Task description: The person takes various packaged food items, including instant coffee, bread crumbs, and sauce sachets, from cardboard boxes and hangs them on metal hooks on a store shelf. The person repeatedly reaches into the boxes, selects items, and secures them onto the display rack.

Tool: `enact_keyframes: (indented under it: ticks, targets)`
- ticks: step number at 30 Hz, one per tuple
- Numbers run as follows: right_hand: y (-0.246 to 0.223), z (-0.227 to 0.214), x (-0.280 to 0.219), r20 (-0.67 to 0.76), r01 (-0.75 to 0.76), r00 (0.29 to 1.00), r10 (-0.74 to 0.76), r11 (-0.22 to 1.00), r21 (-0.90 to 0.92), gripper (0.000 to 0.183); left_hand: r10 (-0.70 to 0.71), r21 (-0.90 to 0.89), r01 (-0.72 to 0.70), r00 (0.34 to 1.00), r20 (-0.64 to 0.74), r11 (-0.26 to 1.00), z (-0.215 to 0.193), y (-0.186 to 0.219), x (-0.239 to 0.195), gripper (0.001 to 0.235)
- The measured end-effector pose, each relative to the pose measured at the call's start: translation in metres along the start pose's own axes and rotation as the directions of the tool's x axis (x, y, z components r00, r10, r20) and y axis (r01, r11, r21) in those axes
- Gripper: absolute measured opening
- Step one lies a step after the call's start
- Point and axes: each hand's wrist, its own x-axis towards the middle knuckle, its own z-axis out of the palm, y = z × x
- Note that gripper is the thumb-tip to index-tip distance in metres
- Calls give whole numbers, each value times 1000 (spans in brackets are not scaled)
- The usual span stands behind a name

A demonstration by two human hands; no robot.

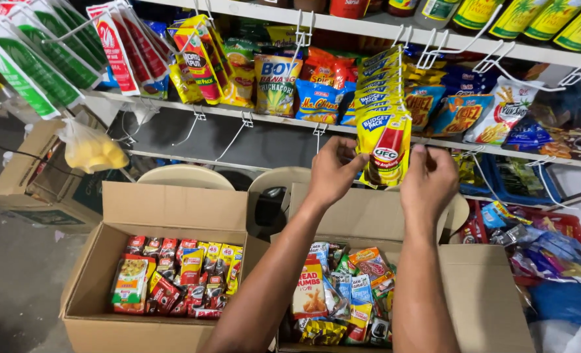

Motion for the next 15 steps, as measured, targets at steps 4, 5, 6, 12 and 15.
enact_keyframes:
  ticks: [4,5,6,12,15]
  targets:
    - [1,2,-38,-110,60,992,-60,998,-5,17,-30,1,30,999,21,1000,-9,-8,-19,35]
    - [-3,4,-51,-123,32,992,-24,997,65,16,-33,-18,33,999,14,999,-11,-9,-25,32]
    - [-8,8,-62,-140,9,990,11,990,138,14,-29,-37,30,1000,9,999,-13,-11,-28,29]
    - [39,65,-137,555,-621,783,281,304,722,29,383,17,-387,916,123,922,-47,35,-90,53]
    - [25,81,-148,891,-848,454,17,-297,438,50,388,97,-438,863,323,894,-67,0,-111,66]
